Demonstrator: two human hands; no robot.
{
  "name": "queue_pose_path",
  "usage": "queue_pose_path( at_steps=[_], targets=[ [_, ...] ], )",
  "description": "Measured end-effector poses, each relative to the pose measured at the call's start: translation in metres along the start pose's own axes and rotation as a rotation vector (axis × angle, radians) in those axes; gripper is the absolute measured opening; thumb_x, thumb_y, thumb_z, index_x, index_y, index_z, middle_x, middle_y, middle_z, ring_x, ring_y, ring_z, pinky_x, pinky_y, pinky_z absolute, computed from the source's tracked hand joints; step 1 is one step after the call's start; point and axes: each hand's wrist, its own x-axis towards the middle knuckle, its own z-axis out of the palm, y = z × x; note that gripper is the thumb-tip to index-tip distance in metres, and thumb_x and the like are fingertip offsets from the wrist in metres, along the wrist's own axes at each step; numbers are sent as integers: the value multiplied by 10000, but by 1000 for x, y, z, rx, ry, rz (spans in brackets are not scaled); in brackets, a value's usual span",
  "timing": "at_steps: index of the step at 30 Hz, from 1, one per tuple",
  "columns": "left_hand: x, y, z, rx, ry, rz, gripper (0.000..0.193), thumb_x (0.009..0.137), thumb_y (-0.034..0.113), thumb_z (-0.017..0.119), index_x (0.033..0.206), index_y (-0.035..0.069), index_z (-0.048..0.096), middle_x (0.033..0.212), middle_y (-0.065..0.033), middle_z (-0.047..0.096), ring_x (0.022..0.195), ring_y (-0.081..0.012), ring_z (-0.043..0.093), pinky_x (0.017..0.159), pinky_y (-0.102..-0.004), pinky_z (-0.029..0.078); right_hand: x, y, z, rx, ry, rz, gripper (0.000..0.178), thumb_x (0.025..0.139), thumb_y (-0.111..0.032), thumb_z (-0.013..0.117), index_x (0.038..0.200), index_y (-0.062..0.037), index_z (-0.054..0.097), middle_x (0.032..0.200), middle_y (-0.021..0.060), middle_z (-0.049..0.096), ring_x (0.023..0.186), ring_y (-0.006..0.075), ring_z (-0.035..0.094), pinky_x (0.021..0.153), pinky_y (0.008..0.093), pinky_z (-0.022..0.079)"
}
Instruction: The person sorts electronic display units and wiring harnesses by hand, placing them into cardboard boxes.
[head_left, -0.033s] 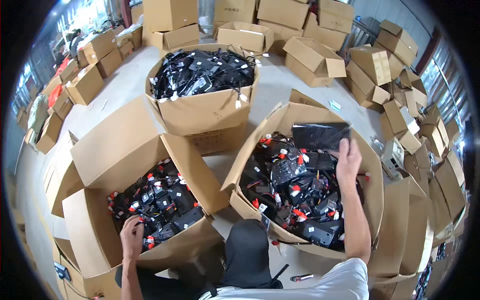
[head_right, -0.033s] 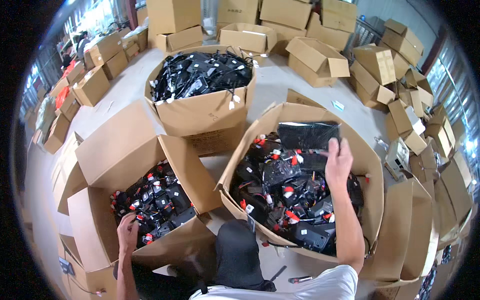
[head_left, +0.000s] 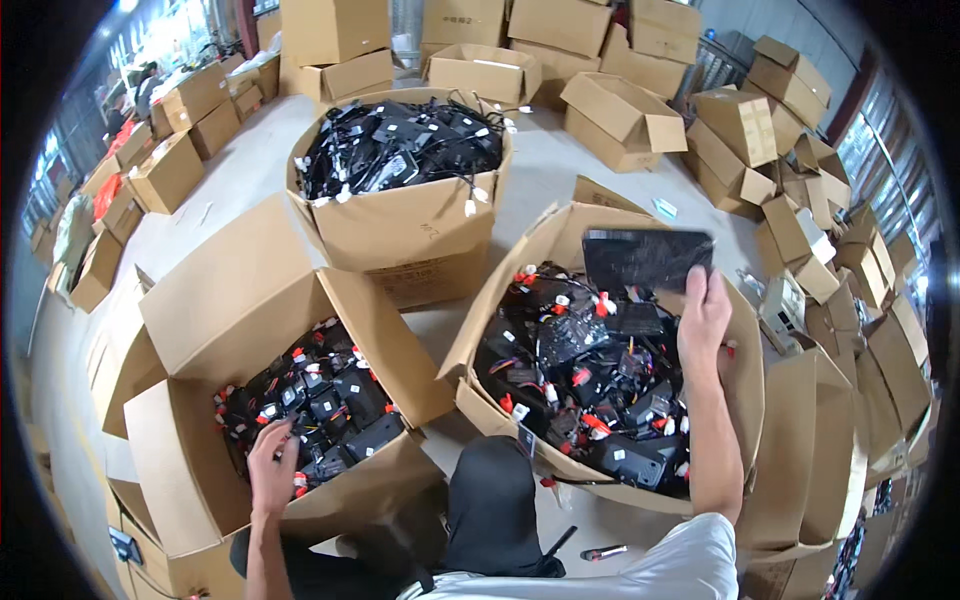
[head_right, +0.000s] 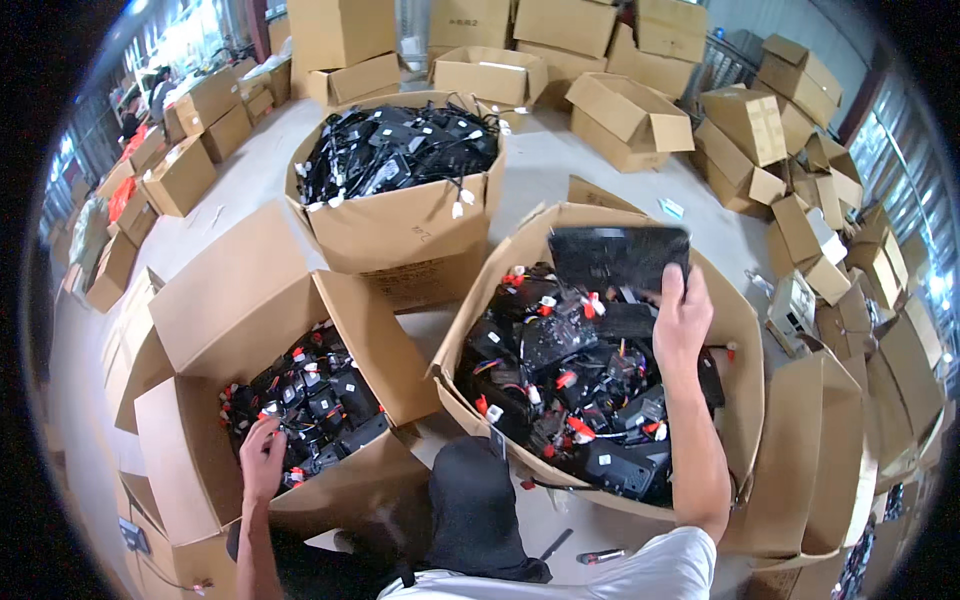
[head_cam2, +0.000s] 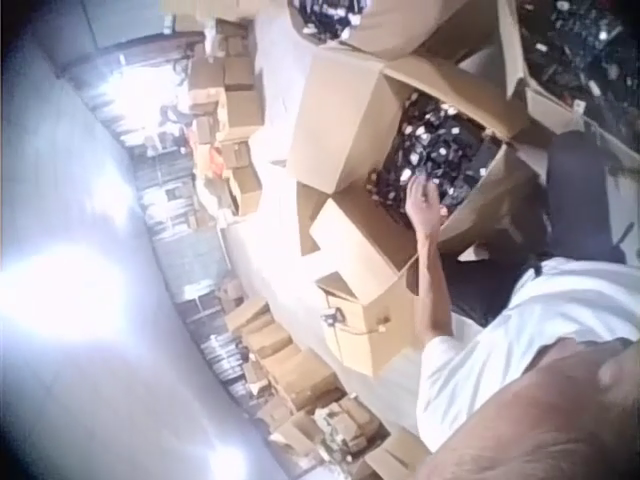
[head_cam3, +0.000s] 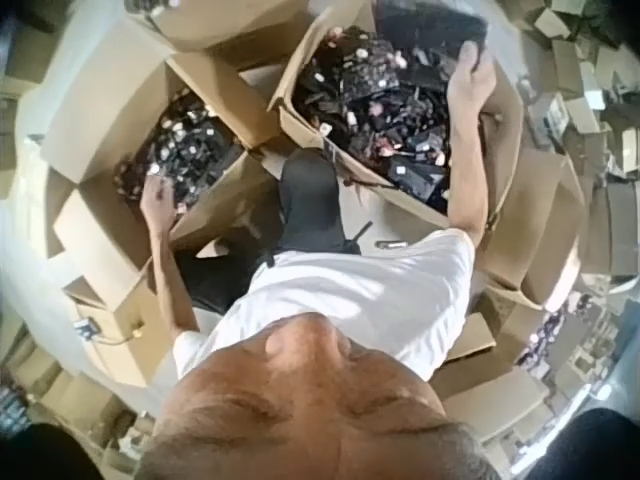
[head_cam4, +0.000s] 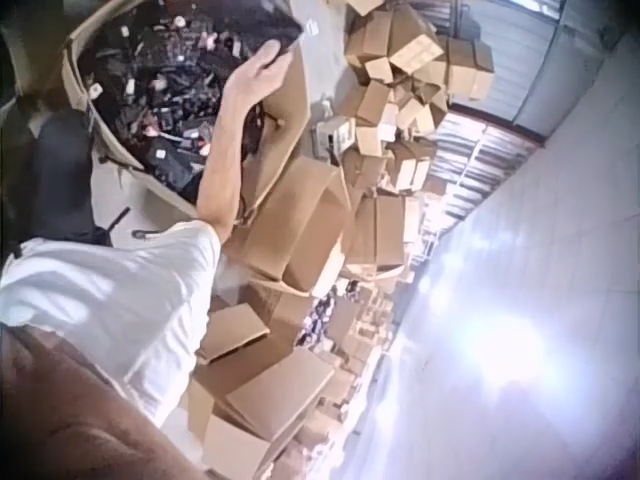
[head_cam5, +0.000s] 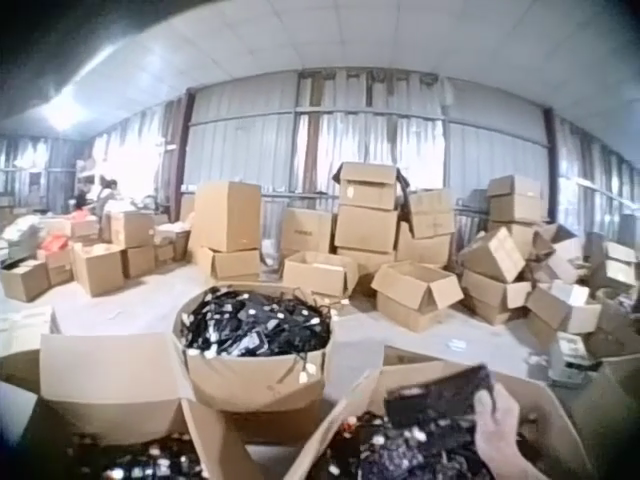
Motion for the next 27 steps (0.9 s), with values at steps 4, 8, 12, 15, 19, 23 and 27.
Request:
queue_pose_path(
  at_steps=[4, 8, 12, 15, 19, 23, 27],
  targets=[
    [31, 128, 57, -470, -237, 160, 310, 1020, 222, 531, 1196, -1, 656, 1220, -129, 666, 1057, -242, 659, 893, -373, 538, -14, -94, 6, -170, 30, -294, 204, 956, -135, 635, 1085, 23, 625, 935, 115, 651, 811, 212, 658, 738, 337, 555],
    [21, 225, 95, -1528, -556, -242, 585, 1048, 493, 409, 1390, 28, 501, 1309, -136, 622, 1157, -266, 627, 994, -440, 504, -71, -133, 33, -261, -492, -820, 435, 671, -3, 644, 1104, 27, 659, 1081, 179, 676, 978, 331, 674, 864, 437, 566],
    [7, 216, 67, -1528, -498, -337, 575, 1007, 437, 500, 1404, 23, 478, 1327, -157, 602, 1220, -286, 591, 1063, -449, 463, -131, -125, 74, 206, -396, -1162, 385, 780, -92, 689, 1128, 64, 630, 1152, 223, 633, 997, 348, 674, 838, 408, 586],
    [-25, 180, 47, -1365, -283, -243, 452, 1013, 284, 452, 1368, 14, 525, 1298, -155, 617, 1192, -271, 605, 1057, -396, 466, -151, -122, 83, 324, -484, -1040, 400, 827, -97, 677, 1183, 62, 589, 1190, 231, 600, 1032, 347, 653, 848, 400, 571],
    [-55, 115, -13, -433, -196, -15, 383, 832, 53, 613, 1203, -43, 606, 1306, -143, 584, 1135, -219, 596, 1005, -339, 451, -172, -136, 81, 603, -788, -446, 437, 876, -69, 680, 1258, 48, 506, 1193, 229, 556, 1022, 383, 623, 814, 414, 546],
    [-65, 150, 18, -776, 127, 82, 505, 681, 24, 760, 1155, -42, 599, 1215, -149, 609, 1126, -210, 594, 1003, -354, 455, -192, -149, 93, 796, -943, -342, 400, 913, -86, 674, 1256, 11, 491, 1174, 210, 539, 985, 396, 609, 794, 438, 526],
    [-84, 78, -10, -413, 2, 82, 495, 742, 40, 798, 1186, -13, 586, 1238, -149, 610, 1137, -237, 604, 955, -380, 495, -161, -155, 96, 727, -1235, -414, 406, 920, -194, 698, 1240, -9, 531, 1165, 170, 574, 1093, 355, 580, 922, 415, 492]
  ],
)
